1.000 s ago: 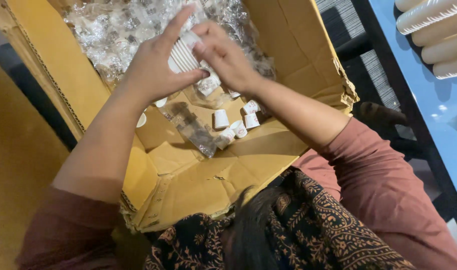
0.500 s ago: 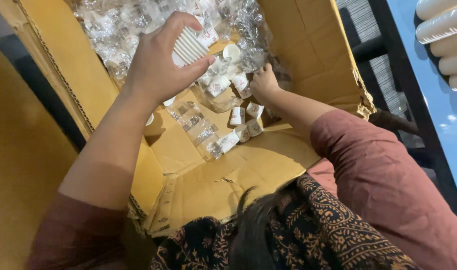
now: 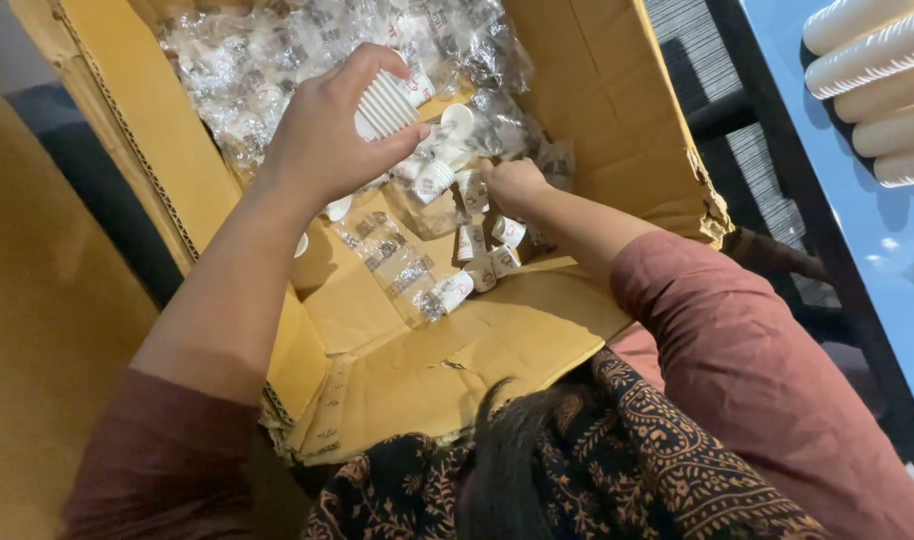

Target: Sorting paper cups from a cardboard box and stacking them on a table.

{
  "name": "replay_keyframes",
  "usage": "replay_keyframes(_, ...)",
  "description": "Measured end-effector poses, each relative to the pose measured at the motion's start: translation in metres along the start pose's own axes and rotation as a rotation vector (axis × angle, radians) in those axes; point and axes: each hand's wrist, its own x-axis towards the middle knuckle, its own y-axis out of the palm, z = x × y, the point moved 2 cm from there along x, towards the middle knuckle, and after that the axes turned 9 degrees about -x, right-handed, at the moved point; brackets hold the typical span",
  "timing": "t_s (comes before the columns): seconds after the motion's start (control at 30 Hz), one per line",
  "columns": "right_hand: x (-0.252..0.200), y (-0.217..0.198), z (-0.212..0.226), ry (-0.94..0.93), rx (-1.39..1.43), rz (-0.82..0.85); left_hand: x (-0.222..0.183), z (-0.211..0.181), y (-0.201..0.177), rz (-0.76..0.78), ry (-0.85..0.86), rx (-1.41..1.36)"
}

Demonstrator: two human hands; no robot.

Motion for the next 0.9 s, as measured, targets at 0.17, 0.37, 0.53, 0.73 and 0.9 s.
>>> replay_keyframes(0.17,0.003,-0.052,-0.017,0.089,0.093,-0.05,-0.002,0.003,-0.001,0.019,-0.159,0.025)
replay_keyframes(0.37,-0.004,-0.075,-0.025,-0.036,0.527,-0.226,-0.002,0.009,0.001,0.008,-0.179,0.049)
replay_keyframes(0.53,-0.026,-0.119,-0.002,-0.095,0.585,-0.263,0.001,0.006,0.002,-0.009,-0.102,0.117)
replay_keyframes(0.73,-0.065,-0.19,0.003,-0.088,0.61,-0.805,0.0,0.007,0.003,0.004,-0.215,0.047)
replay_keyframes(0.9,-0.075,-0.207,0.042,-0.434,1.375,-0.988,-0.003,0.007,0.006,-0.091,0.058,0.003)
